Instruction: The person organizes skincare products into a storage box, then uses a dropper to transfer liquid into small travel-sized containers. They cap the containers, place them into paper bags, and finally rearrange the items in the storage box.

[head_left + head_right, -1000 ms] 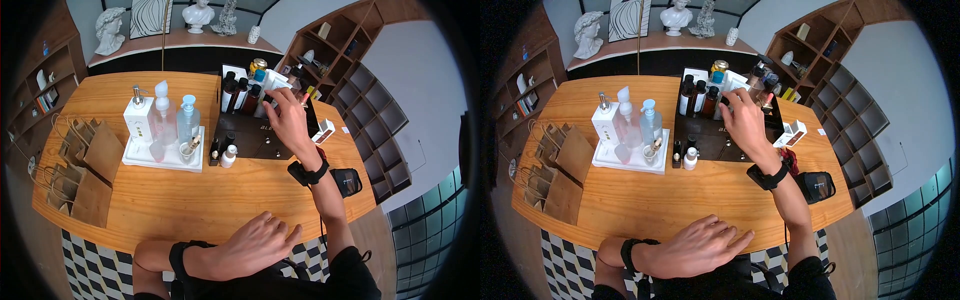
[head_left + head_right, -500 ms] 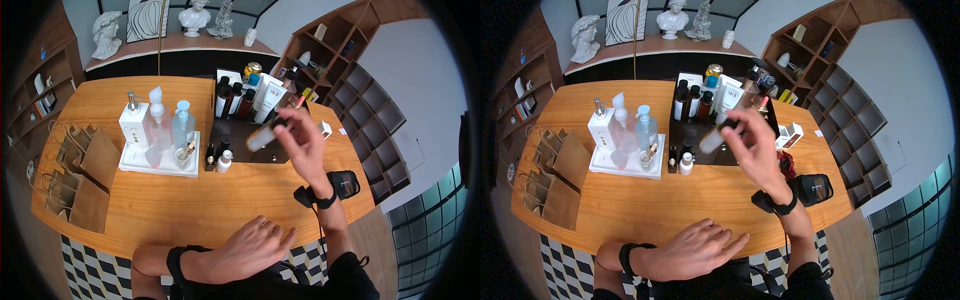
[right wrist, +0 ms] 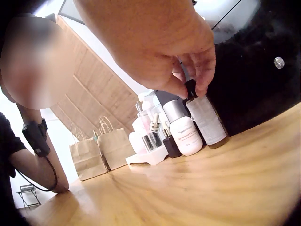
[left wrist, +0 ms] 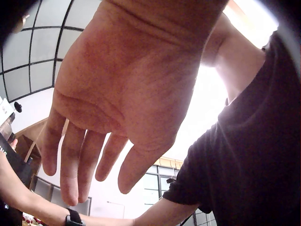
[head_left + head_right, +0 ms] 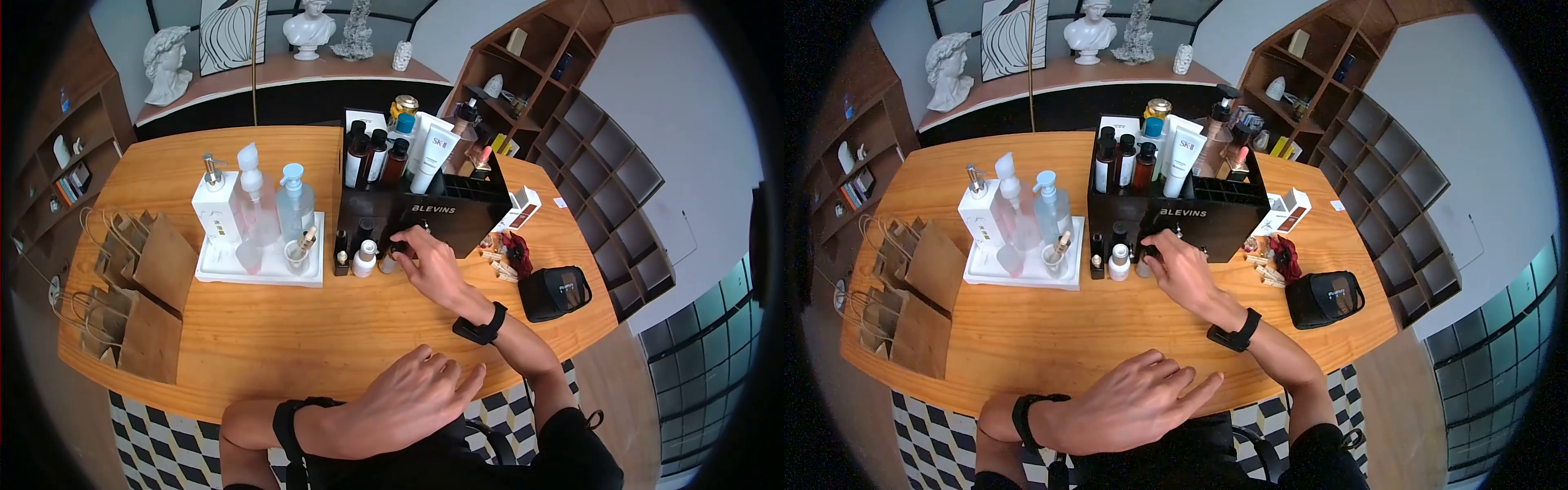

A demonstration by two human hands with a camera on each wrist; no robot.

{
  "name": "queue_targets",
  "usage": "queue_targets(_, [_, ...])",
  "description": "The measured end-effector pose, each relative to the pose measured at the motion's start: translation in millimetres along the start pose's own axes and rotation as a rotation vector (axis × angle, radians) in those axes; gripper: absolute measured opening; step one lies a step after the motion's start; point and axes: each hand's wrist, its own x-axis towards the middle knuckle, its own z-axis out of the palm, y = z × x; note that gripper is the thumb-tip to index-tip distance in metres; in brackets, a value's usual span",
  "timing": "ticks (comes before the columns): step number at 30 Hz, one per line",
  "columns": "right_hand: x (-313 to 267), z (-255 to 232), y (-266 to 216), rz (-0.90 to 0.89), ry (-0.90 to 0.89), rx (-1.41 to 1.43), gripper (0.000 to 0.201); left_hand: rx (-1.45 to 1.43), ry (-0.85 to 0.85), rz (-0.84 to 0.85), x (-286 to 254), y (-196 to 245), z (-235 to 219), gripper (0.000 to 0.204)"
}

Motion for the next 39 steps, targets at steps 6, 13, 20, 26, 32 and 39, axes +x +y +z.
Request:
queue_targets(6, [1.8, 1.9, -2.5, 0.025, 0.004, -0.014, 0.032, -0.015, 0.001, -0.001, -0.1, -0.9, 0.7, 0.061])
queue_targets(13, [32.8, -37.0, -24.5, -0.126, 0.311, -0.008, 0.016, 0.003, 0.005, 0.005, 1.3, -2.1, -1.1, 0.060])
queue_targets(20, [87.0, -79.2, -21.7, -0.165, 0.571, -0.205, 0.024, -0.023, -0.035, -0.022, 1.2, -2.0, -4.2, 0.058])
queue_targets(26, [106.2, -81.6, 9.4, 0.161, 0.372, -0.035, 0.026, -0.011, -0.031, -0.010, 1.2, -1.6, -5.9, 0.057])
queue_targets(32, [88.9, -98.6, -13.2, -0.016, 0.556, 0.251, 0.014, -0.014, -0.020, -0.014, -0.3, -2.4, -3.6, 0.057])
queue_targets(39, [17.8, -131.2, -41.9, 0.264, 0.162, 0.391, 0.016, -0.009, -0.008, -0.005, 2.2, -3.3, -3.0, 0.057])
